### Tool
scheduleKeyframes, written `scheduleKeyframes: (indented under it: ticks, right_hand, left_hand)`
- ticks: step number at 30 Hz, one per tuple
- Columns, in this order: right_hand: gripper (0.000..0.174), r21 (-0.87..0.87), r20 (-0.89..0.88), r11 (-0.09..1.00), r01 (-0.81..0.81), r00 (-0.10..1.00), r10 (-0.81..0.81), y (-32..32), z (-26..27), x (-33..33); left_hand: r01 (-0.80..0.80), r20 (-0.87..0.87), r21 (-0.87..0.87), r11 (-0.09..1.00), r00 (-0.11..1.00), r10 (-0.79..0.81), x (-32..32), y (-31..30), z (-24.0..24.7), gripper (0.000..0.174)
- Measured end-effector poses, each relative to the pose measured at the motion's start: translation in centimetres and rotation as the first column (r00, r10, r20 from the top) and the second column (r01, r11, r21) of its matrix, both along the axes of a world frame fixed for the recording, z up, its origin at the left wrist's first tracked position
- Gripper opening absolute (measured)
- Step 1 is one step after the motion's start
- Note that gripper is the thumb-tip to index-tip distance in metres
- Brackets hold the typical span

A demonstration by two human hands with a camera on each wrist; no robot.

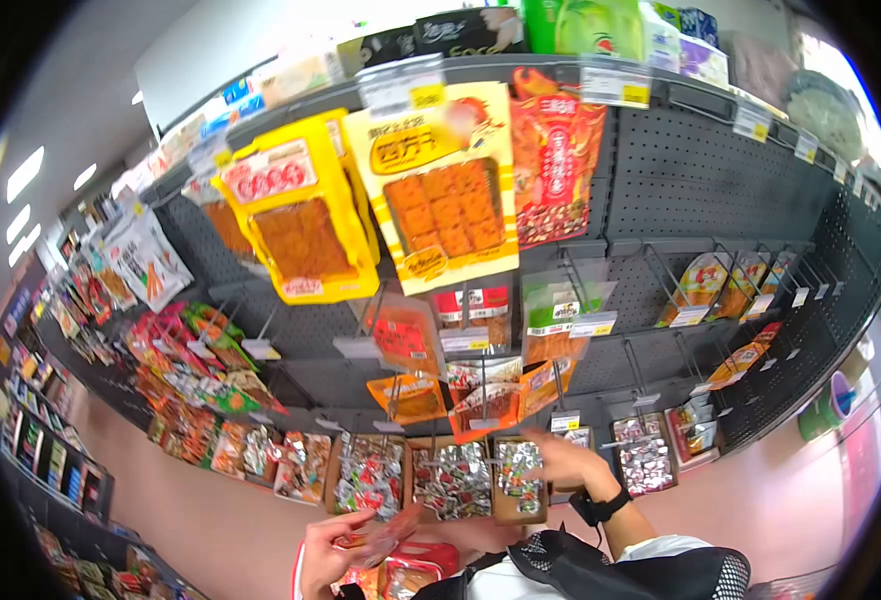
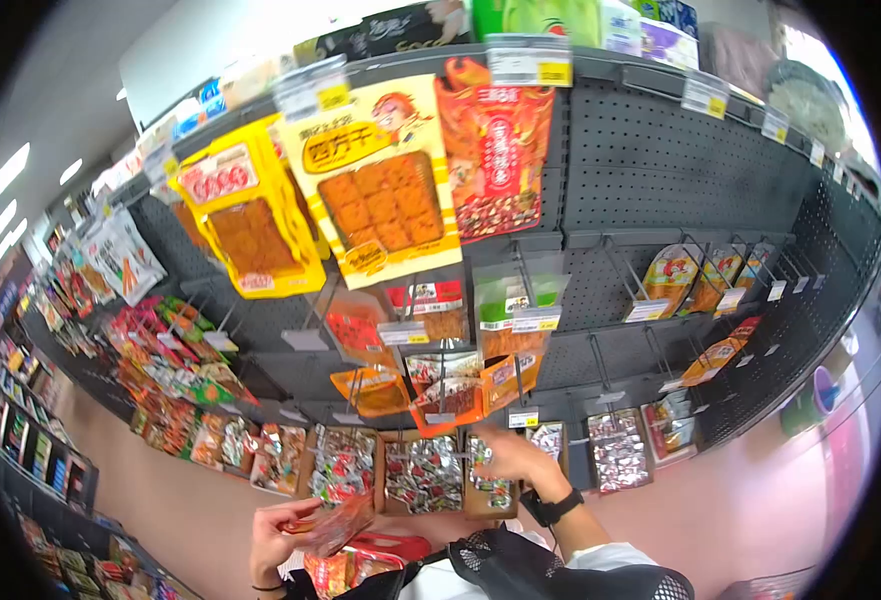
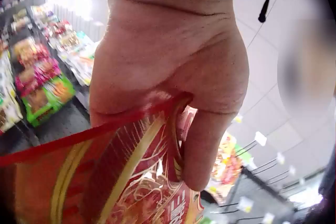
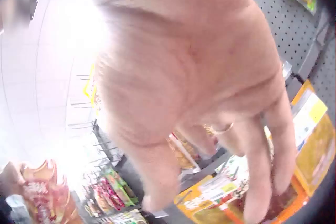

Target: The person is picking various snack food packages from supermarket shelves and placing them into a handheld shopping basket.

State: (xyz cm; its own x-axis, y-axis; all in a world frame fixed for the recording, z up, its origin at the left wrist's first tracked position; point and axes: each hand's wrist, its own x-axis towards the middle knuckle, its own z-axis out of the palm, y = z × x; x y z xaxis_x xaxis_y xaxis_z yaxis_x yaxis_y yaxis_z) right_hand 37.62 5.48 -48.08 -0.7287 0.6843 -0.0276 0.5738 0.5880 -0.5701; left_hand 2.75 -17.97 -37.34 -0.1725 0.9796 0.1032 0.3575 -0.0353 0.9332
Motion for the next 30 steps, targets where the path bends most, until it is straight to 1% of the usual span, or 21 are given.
scheduleKeyframes:
  ticks: [1,2,3,5,7,9,10,11,13,14,16,17,19,20,21,22,23,25,27,29,30]
  right_hand:
    - [0.091,0.078,-0.195,0.985,-0.157,0.966,0.169,0.0,-0.9,-0.3]
    - [0.096,-0.184,-0.190,0.969,-0.166,0.973,0.131,-0.8,2.5,-0.9]
    - [0.101,-0.433,-0.177,0.886,-0.167,0.979,0.098,-1.8,6.2,-1.5]
    - [0.101,-0.371,-0.318,0.897,-0.241,0.940,0.121,-2.7,5.7,-1.1]
    - [0.094,-0.259,-0.410,0.945,-0.198,0.909,0.079,-3.1,5.9,-1.5]
    - [0.086,-0.260,-0.492,0.954,-0.150,0.871,0.002,-2.7,5.5,0.3]
    - [0.079,-0.265,-0.557,0.958,-0.110,0.828,-0.059,-2.5,5.4,1.3]
    - [0.063,-0.283,-0.594,0.959,-0.032,0.790,-0.149,-3.1,6.5,2.0]
    - [0.055,-0.459,-0.562,0.886,-0.057,0.791,-0.241,-3.3,5.1,3.5]
    - [0.055,-0.467,-0.557,0.883,-0.050,0.792,-0.250,-3.4,5.4,4.0]
    - [0.045,-0.177,-0.630,0.980,-0.091,0.776,-0.041,-3.7,6.6,4.7]
    - [0.045,-0.178,-0.629,0.980,-0.090,0.777,-0.043,-4.0,6.9,4.9]
    - [0.031,-0.301,-0.750,0.953,-0.030,0.625,-0.217,-4.5,7.4,5.5]
    - [0.031,-0.300,-0.749,0.953,-0.036,0.628,-0.212,-4.5,7.7,6.2]
    - [0.025,-0.272,-0.758,0.961,0.056,0.603,-0.249,-4.3,8.1,7.2]
    - [0.020,-0.245,-0.771,0.958,0.147,0.570,-0.284,-4.2,8.8,8.0]
    - [0.016,-0.220,-0.784,0.946,0.237,0.534,-0.316,-4.1,9.9,8.6]
    - [0.018,-0.129,-0.857,0.937,0.325,0.439,-0.271,-3.7,11.9,9.4]
    - [0.019,-0.118,-0.850,0.920,0.375,0.441,-0.289,-3.5,14.5,10.4]
    - [0.015,-0.059,-0.854,0.913,0.404,0.454,-0.256,-2.6,16.1,11.0]
    - [0.012,0.004,-0.856,0.898,0.440,0.466,-0.224,-2.0,16.6,11.1]
  left_hand:
    - [0.070,0.015,0.016,0.997,0.997,-0.071,1.9,1.9,2.6,0.035]
    - [0.079,-0.003,0.025,0.997,0.997,-0.079,3.2,3.5,4.5,0.035]
    - [0.153,-0.034,0.098,0.983,0.988,-0.150,4.4,5.1,6.1,0.034]
    - [0.263,-0.026,0.177,0.948,0.965,-0.262,7.1,7.7,9.1,0.028]
    - [0.338,-0.052,0.251,0.907,0.941,-0.336,8.1,9.9,10.8,0.029]
    - [0.394,-0.133,0.210,0.895,0.918,-0.373,11.0,11.7,13.5,0.026]
    - [0.432,-0.123,0.237,0.870,0.902,-0.414,12.1,12.4,14.2,0.025]
    - [0.469,-0.114,0.263,0.843,0.883,-0.455,13.0,13.1,14.9,0.025]
    - [0.567,-0.230,0.311,0.763,0.823,-0.519,14.3,14.8,16.4,0.028]
    - [0.590,-0.234,0.317,0.743,0.807,-0.542,15.1,15.7,17.6,0.031]
    - [0.627,-0.221,0.331,0.705,0.778,-0.588,16.4,17.6,19.1,0.036]
    - [0.641,-0.203,0.340,0.688,0.765,-0.611,17.0,18.5,19.7,0.038]
    - [0.615,-0.249,0.350,0.706,0.788,-0.563,18.8,19.4,21.1,0.015]
    - [0.596,-0.294,0.451,0.664,0.802,-0.520,19.8,20.2,21.1,0.017]
    - [0.574,-0.333,0.546,0.610,0.817,-0.471,20.8,21.0,21.3,0.023]
    - [0.613,-0.491,0.506,0.607,0.783,-0.382,20.6,21.2,22.4,0.035]
    - [0.561,-0.418,0.538,0.628,0.825,-0.379,21.2,21.4,22.9,0.019]
    - [0.483,-0.468,0.612,0.626,0.859,-0.205,22.4,21.8,24.6,0.021]
    - [0.423,-0.505,0.817,0.393,0.853,0.131,23.6,22.8,27.0,0.036]
    - [0.548,-0.569,0.798,0.251,0.545,0.616,22.3,24.3,29.8,0.044]
    - [0.547,-0.569,0.798,0.255,0.541,0.620,22.0,25.2,30.5,0.044]
